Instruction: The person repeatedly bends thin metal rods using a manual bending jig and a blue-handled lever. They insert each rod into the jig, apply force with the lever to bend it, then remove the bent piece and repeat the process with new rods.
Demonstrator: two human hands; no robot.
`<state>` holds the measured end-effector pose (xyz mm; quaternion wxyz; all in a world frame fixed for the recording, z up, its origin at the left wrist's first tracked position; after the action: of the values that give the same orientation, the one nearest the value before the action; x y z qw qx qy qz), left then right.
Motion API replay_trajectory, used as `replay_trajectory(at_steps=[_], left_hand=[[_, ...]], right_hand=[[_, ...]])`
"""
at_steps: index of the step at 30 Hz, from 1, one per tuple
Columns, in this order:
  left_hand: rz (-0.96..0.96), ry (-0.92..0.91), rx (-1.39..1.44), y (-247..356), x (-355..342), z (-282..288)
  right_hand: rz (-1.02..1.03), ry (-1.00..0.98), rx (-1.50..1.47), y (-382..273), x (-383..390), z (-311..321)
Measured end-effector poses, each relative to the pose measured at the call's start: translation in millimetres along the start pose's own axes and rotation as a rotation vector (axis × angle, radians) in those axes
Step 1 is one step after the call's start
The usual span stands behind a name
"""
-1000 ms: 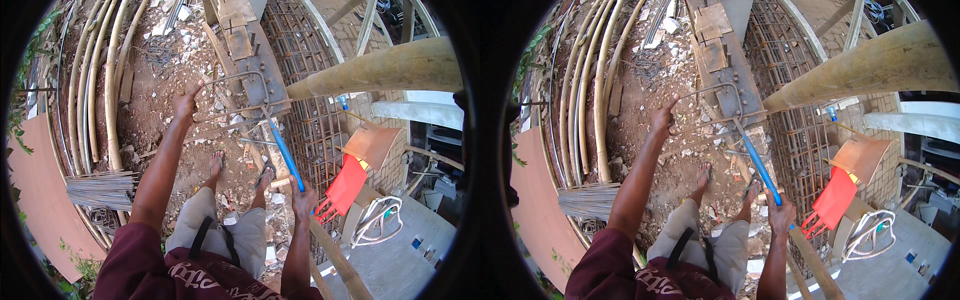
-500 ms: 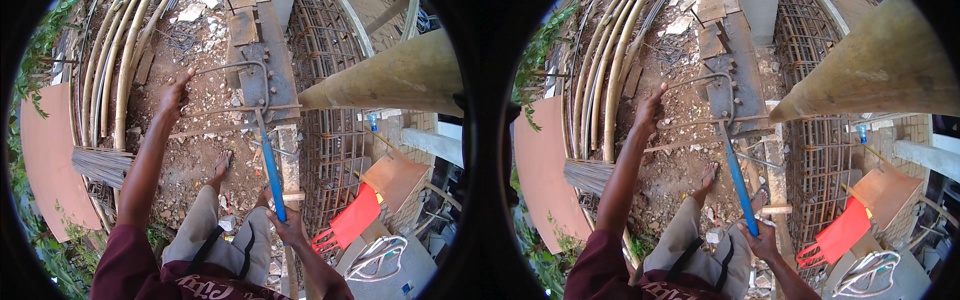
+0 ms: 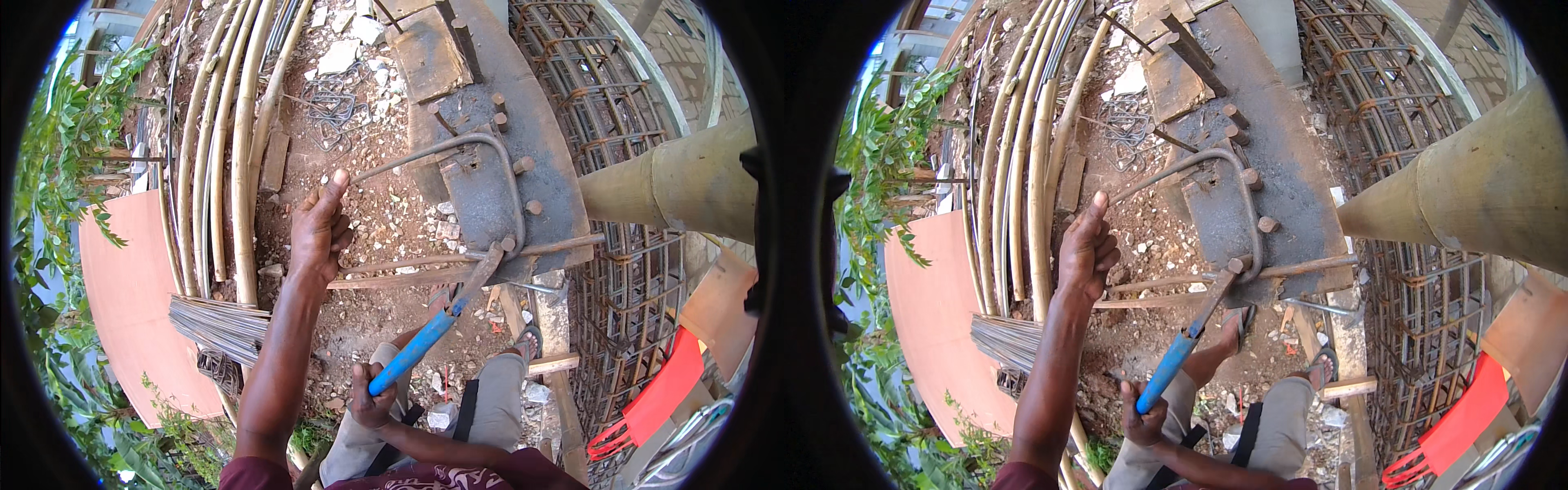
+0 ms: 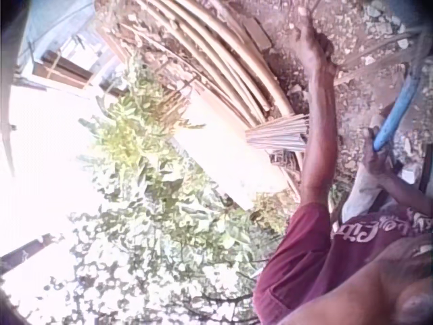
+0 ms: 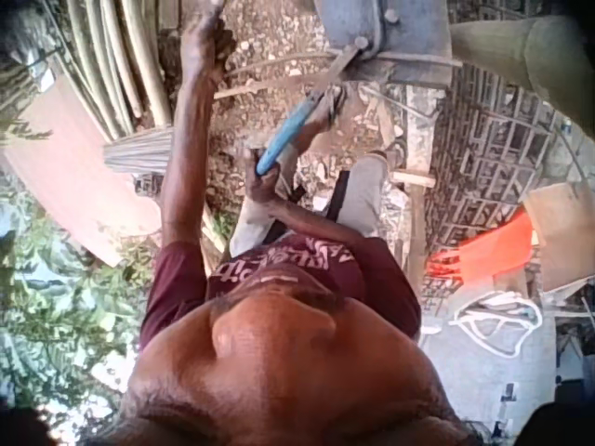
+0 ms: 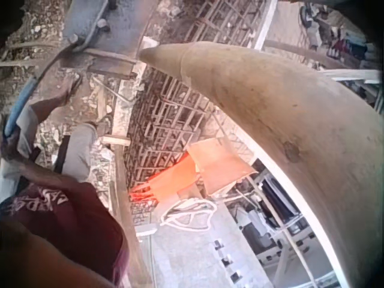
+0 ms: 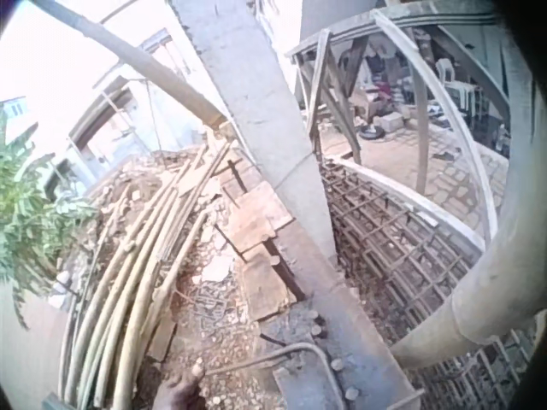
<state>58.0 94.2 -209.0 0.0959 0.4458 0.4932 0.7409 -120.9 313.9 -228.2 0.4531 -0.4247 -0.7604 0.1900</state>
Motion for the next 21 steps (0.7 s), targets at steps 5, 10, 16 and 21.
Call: replay_trajectory(at_steps=[5, 10, 16, 21], left_hand=[[0.036, 0.082, -0.061, 9.6, 17.5, -5.4], [0.047, 0.256, 0.072, 45.0, 105.3, 7.3], [-0.657, 0.148, 0.171, 122.8, 167.9, -11.6], [-1.104, -0.244, 0.095, 192.3, 117.2, -70.8]], right_hand=[[-0.050, 0.071, 0.247, 4.1, 10.7, 52.5], [0.109, 0.049, 0.812, -106.7, 71.9, 130.8], [0.261, 0.187, 1.113, -206.4, 124.2, 161.6], [0.167, 0.389, 0.927, -184.4, 146.2, 156.5]])
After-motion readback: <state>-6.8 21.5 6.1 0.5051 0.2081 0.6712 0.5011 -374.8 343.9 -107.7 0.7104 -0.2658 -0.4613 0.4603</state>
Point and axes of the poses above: each hand's wrist, its own x-axis away from the middle knuckle, its own z-axis out of the back of the hand, y = z × x, the point moved 3 cm from there along -x, towards the middle knuckle, and after that the axes turned 4 degrees about -x, right-handed, at the moved point
